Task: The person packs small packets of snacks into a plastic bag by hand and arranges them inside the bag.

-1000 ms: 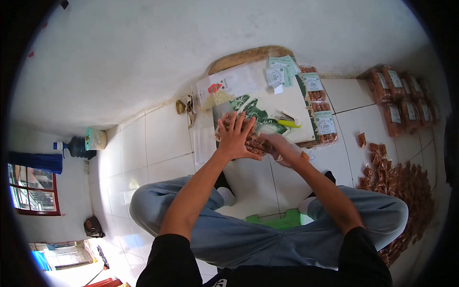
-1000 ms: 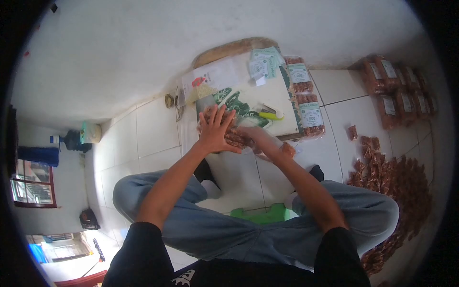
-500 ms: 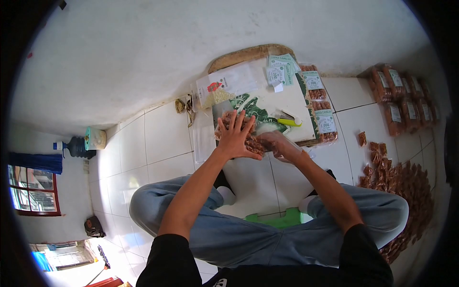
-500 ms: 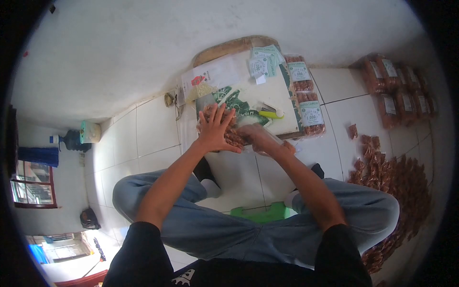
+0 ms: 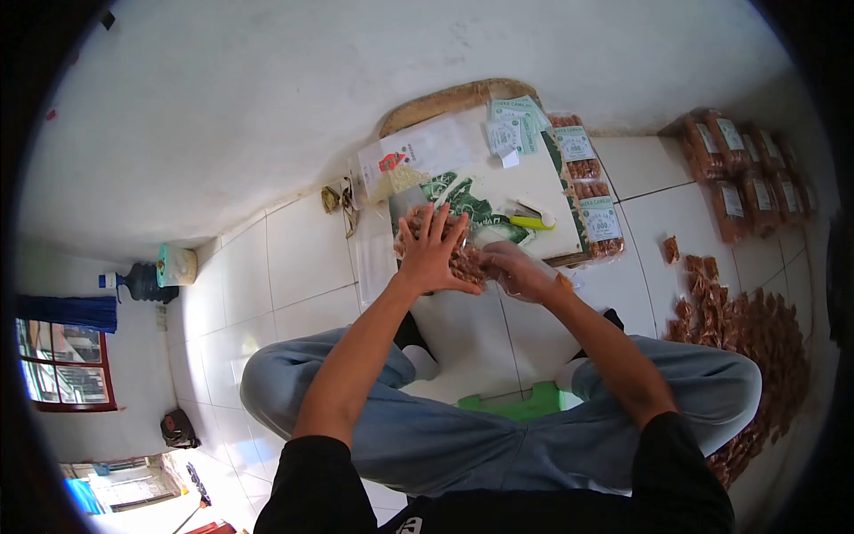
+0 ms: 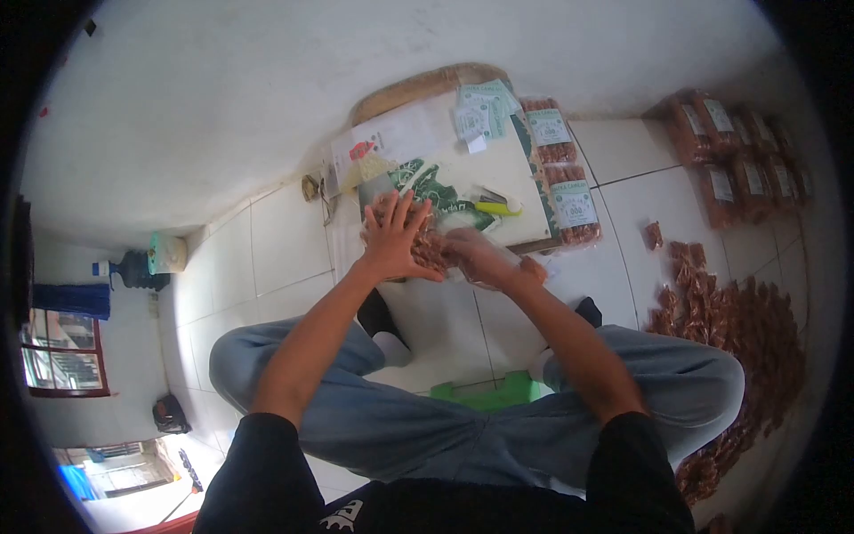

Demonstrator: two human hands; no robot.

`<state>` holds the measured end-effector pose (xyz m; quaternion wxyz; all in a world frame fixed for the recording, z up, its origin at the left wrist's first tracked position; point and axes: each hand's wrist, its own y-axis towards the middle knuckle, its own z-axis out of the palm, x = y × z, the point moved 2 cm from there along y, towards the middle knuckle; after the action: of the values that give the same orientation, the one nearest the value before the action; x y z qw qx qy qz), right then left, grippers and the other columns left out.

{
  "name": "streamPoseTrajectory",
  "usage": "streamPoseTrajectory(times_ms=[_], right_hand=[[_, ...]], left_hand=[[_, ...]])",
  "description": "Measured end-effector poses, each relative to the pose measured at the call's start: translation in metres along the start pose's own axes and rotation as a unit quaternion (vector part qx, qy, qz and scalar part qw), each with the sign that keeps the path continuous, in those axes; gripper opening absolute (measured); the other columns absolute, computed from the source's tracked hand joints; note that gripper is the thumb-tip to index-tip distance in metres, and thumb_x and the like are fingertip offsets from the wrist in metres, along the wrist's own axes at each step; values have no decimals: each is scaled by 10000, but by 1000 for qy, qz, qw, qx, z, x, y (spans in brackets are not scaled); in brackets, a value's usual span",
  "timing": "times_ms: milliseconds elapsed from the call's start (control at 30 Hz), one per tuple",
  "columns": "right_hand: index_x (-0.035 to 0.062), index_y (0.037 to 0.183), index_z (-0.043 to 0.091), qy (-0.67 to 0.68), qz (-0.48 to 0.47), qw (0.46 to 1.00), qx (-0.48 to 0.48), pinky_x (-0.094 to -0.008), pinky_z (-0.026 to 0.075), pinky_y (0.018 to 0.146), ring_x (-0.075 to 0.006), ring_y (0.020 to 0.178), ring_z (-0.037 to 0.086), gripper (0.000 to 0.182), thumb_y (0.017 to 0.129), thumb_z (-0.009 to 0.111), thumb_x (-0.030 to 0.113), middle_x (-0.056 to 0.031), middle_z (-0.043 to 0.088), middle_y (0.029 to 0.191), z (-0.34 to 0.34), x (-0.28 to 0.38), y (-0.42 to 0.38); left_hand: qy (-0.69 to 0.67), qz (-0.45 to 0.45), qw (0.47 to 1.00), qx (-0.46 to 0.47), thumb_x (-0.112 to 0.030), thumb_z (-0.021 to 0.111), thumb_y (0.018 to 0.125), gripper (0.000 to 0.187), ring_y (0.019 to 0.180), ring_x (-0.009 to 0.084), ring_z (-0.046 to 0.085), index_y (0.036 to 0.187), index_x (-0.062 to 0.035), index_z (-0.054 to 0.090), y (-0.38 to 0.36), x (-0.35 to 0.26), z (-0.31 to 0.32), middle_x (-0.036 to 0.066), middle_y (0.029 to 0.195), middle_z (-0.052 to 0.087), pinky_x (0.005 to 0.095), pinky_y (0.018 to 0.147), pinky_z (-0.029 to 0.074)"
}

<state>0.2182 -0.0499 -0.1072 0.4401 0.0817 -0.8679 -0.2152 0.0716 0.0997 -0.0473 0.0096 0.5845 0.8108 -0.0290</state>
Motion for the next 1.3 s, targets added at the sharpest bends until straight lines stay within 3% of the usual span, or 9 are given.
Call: streamPoseTrajectory(times_ms=[133, 233, 433, 533, 633, 733, 833, 967, 1300], right_hand=[[39, 1158, 631, 11, -15, 1000, 17, -353, 504, 833, -328, 1043, 579, 395, 773, 634, -52, -159, 618, 1124, -23, 19, 11], [97, 1340, 552, 183, 199, 951, 150, -408, 493, 908, -353, 1014, 595, 641, 740, 660, -97, -159, 623, 1181, -23, 15, 14], [18, 1190, 642, 33, 0, 999, -12, -400, 510, 777, -311, 916, 637, 559, 653, 631, -137, -150, 674, 994, 2, -4, 10], [29, 1342, 539, 340, 251, 902, 87, -338, 543, 784, -223, 923, 633, 624, 751, 704, -81, -128, 685, 1040, 10, -19, 9], [26, 1351, 533, 173, 52, 981, 76, -323, 537, 795, -200, 905, 629, 567, 804, 669, -43, -120, 659, 1108, 4, -9, 12], [29, 1349, 535, 490, 268, 827, 71, -330, 538, 802, -224, 886, 625, 481, 876, 618, 34, -111, 613, 1129, 7, -10, 6], [45, 1343, 549, 52, 30, 998, 25, -325, 537, 792, -209, 852, 612, 431, 919, 580, 117, -114, 569, 1117, 3, 3, 7], [60, 1308, 583, 262, 196, 945, 27, -326, 523, 777, -200, 830, 594, 410, 902, 604, 112, -96, 585, 969, 22, -16, 6], [48, 1346, 499, 200, 80, 976, 0, -403, 511, 832, -361, 950, 631, 535, 835, 652, 23, -172, 652, 1072, 3, 11, 15]], left_hand=[[9, 1, 1000, 4, -958, 566, 449, 1390, 1470, 426, 29, 1547, -184, 210, 0, 0, 0, 214, 1592, 109, 804, 993, 29], [10, -3, 1000, -4, -929, 619, 439, 1391, 1460, 431, 69, 1547, -191, 216, 1, -1, -1, 204, 1582, 141, 789, 1000, 50], [7, -11, 1000, -5, -922, 631, 438, 1396, 1459, 437, 68, 1546, -184, 214, 1, -1, -2, 206, 1580, 143, 784, 1006, 37], [15, -19, 999, 22, -967, 558, 437, 1414, 1468, 430, 31, 1552, -178, 189, 3, 1, -1, 208, 1592, 112, 796, 1004, 0], [13, -13, 1000, 14, -968, 560, 435, 1419, 1467, 434, 37, 1554, -184, 178, 3, 2, 1, 208, 1591, 112, 796, 1005, 0], [13, -17, 1000, 22, -968, 564, 427, 1429, 1466, 438, 32, 1557, -189, 166, 3, 2, 1, 209, 1593, 105, 796, 1005, 0], [14, -24, 999, 31, -964, 573, 422, 1437, 1465, 441, 36, 1559, -190, 155, 4, 1, -1, 211, 1594, 99, 793, 1011, -3], [11, -24, 999, 23, -963, 584, 396, 1464, 1464, 445, 47, 1560, -190, 149, 4, -1, -3, 212, 1593, 107, 786, 1021, -5], [21, -74, 987, -141, -542, 495, 927, 721, 1451, 394, 154, 1501, -141, 326, -2, 1, 13, 175, 1535, 265, 732, 1066, 32]])
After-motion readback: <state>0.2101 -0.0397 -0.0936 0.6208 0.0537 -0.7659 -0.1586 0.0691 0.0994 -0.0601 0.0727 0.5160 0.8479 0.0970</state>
